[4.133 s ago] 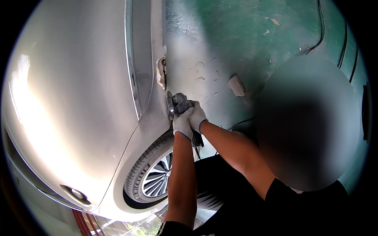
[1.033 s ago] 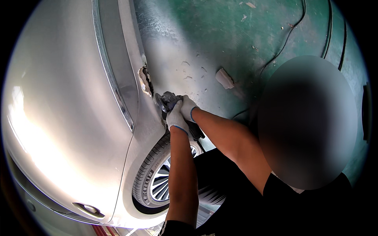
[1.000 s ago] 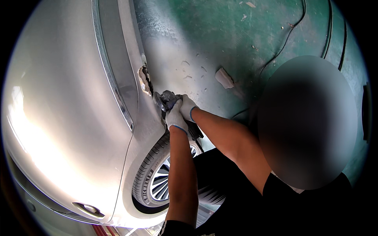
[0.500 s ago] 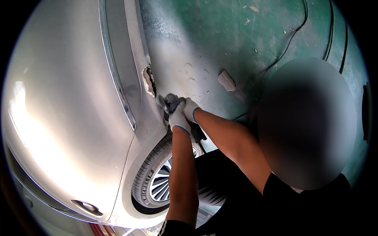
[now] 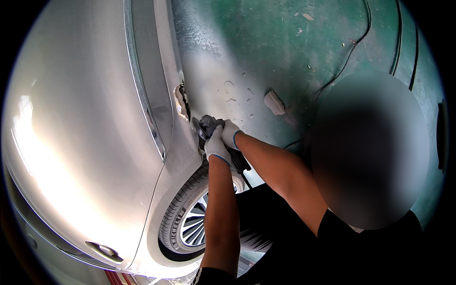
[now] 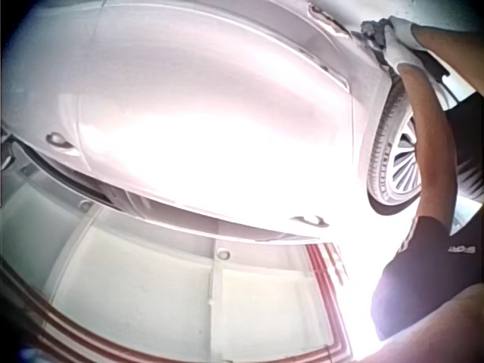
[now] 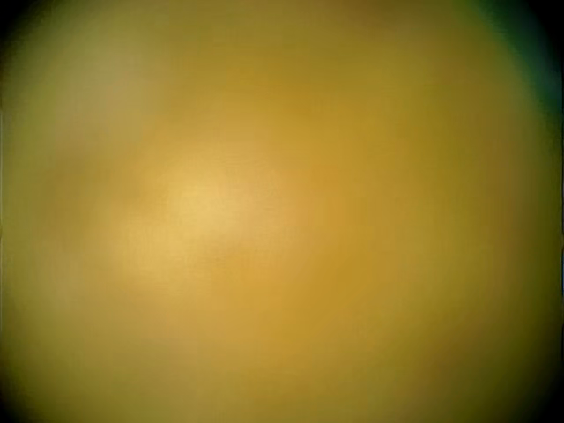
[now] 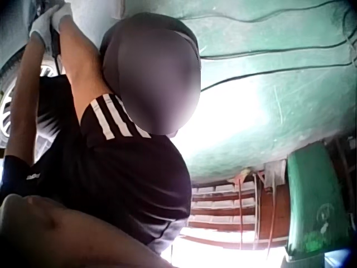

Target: The person uses an angle grinder to remove material from a damaged area on the rear quarter panel of a silver car. The operator is kneeling and grinding the surface near the wheel arch, generating sparks and dust as they work on the repair site.

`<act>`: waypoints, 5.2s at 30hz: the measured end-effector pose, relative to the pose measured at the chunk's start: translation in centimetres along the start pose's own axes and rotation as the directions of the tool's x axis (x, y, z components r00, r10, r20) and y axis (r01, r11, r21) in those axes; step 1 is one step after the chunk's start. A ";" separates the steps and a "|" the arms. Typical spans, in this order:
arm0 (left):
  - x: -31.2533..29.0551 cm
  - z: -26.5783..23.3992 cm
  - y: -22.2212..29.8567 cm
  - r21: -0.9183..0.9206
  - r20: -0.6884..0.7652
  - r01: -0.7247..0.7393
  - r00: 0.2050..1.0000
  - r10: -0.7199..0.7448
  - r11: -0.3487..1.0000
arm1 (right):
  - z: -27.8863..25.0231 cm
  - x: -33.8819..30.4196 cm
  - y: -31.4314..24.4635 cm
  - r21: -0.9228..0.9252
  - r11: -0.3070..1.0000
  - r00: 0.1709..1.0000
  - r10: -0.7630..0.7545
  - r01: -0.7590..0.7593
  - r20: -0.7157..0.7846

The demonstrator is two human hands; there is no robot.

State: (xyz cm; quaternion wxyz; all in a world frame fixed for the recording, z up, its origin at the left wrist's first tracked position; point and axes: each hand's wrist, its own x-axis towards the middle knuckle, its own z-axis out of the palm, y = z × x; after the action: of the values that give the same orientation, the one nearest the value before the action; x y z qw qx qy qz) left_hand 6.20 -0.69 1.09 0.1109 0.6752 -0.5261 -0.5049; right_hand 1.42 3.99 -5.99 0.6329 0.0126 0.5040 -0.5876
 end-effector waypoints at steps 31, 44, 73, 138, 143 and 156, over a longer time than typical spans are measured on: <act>-4.9 -0.7 0.4 0.148 -0.140 -0.031 0.989 0.052 0.989 | 1.9 -4.9 1.1 0.050 0.998 0.997 -0.028 0.032 -0.076; -6.4 -1.1 1.2 0.211 -0.136 -0.081 0.984 0.112 0.974 | 4.1 -4.8 2.3 0.193 0.973 0.983 -0.092 0.123 -0.161; -4.2 -9.7 -0.5 0.193 0.367 0.228 0.885 -0.286 0.954 | 6.0 -9.4 5.2 0.209 0.973 0.987 -0.069 0.098 -0.142; -4.9 -7.5 1.8 0.165 0.302 0.118 0.939 -0.164 0.979 | 6.8 -7.2 3.4 0.248 0.960 0.973 -0.075 0.129 -0.217; -1.6 -9.7 -0.4 0.078 0.321 0.182 0.926 -0.198 0.980 | 6.7 -7.3 3.3 0.077 0.996 0.984 -0.040 0.054 -0.175; -3.8 -8.4 1.5 0.126 0.301 0.130 0.940 -0.162 0.984 | 7.7 -6.5 4.1 0.145 0.984 0.964 -0.067 0.107 -0.259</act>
State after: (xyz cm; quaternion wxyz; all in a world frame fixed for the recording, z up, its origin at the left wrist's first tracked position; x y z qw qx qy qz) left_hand 12.28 -1.44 8.15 -0.0461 0.6296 -0.5111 -0.5833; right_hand 10.62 5.32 -0.36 0.5339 0.1152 0.5328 -0.6463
